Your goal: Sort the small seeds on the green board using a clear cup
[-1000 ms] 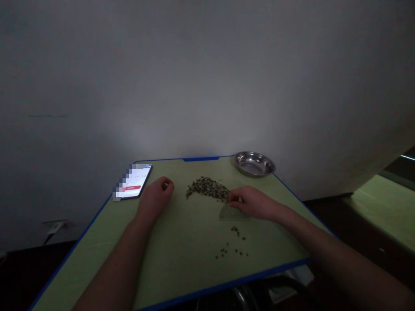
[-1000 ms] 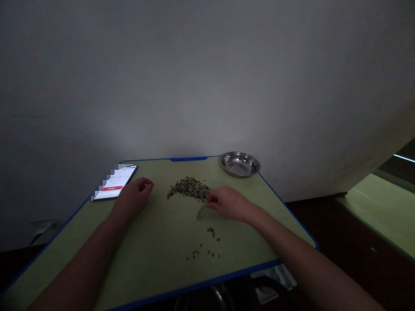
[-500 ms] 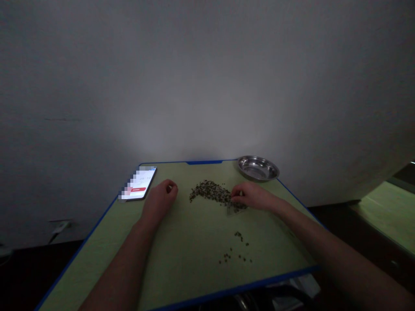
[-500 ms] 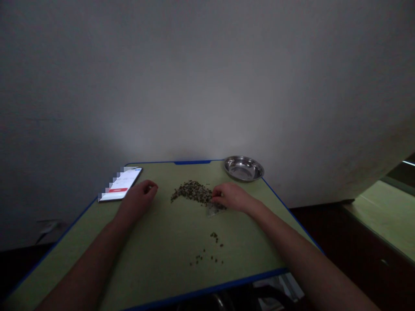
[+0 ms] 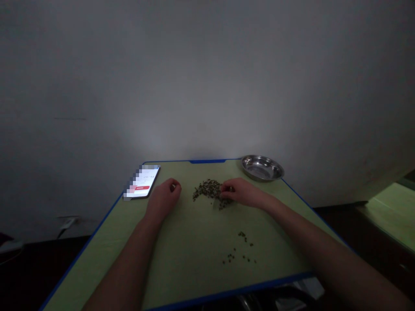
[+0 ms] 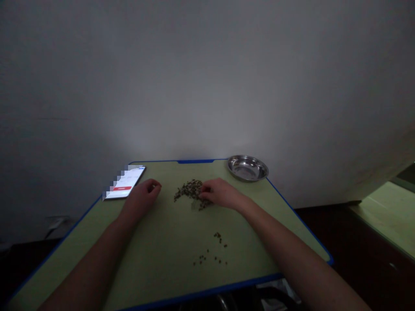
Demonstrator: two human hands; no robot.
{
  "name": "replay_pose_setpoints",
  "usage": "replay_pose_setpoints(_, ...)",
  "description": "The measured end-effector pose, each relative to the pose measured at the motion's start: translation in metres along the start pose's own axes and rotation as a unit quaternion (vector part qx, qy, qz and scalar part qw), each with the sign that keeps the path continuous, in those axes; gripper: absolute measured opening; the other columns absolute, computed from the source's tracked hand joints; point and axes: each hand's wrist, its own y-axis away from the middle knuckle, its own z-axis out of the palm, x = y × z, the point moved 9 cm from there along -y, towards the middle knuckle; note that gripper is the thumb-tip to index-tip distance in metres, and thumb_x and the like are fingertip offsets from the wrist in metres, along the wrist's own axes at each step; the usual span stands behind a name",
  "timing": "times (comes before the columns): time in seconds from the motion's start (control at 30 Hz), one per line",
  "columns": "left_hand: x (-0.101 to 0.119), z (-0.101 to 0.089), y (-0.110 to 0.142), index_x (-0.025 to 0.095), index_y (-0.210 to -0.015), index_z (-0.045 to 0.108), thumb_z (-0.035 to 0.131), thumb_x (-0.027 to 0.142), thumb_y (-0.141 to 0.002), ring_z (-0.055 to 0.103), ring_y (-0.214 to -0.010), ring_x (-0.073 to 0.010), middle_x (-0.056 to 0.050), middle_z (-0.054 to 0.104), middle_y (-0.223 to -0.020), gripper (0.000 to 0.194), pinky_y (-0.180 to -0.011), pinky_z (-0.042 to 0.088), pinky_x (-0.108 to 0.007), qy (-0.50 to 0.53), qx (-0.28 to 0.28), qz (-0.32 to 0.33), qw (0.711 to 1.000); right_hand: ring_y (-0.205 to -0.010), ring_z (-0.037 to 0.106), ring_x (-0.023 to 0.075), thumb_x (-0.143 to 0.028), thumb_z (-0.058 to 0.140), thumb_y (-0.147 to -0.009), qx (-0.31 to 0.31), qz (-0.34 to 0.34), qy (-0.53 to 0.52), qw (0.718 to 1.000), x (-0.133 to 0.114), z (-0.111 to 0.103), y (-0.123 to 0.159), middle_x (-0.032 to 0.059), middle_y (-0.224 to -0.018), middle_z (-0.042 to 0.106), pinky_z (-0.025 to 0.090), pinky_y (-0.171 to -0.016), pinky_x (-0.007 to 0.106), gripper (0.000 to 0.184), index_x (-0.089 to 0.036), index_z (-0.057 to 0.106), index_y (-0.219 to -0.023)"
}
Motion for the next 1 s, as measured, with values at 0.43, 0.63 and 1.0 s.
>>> replay_pose_setpoints(0.43,0.005,-0.001,0.0,0.019,-0.084,0.062,0.042,0.035,-0.079,0.057,-0.066,-0.0161,-0.004,0.065,-0.073,0.027,-0.059,0.035,-0.026,-0.009,0.0,0.002,1.0,-0.063,0.055,0.0148,-0.035,0.058,-0.078,-0.058,0.114,0.014,0.992,0.093,-0.033,0.072,0.0032,-0.069,0.064,0.039,-0.056,0.025,0.021,-0.016,0.067,-0.077)
replay_pose_setpoints(0.63,0.004,-0.001,0.002,0.019,-0.082,0.061,0.042,0.035,-0.079,0.056,-0.065,-0.0155,-0.004,0.065,-0.073,0.025,-0.057,0.034,-0.025,-0.005,-0.007,-0.003,1.0,-0.066,0.057,0.0147,-0.032,0.061,-0.075,-0.054,0.084,-0.027,0.995,0.075,-0.019,0.042,0.0035,-0.073,0.066,0.042,-0.057,0.024,0.018,-0.016,0.067,-0.078)
replay_pose_setpoints(1.0,0.002,0.001,0.0,0.019,-0.083,0.061,0.041,0.036,-0.08,0.057,-0.066,-0.0164,-0.004,0.065,-0.073,0.027,-0.058,0.035,-0.026,-0.014,-0.012,-0.001,1.0,-0.067,0.056,0.0136,-0.032,0.065,-0.075,-0.056,-0.015,-0.004,0.998,0.015,0.008,-0.006,0.002,-0.075,0.065,0.04,-0.058,0.023,0.015,-0.019,0.069,-0.079)
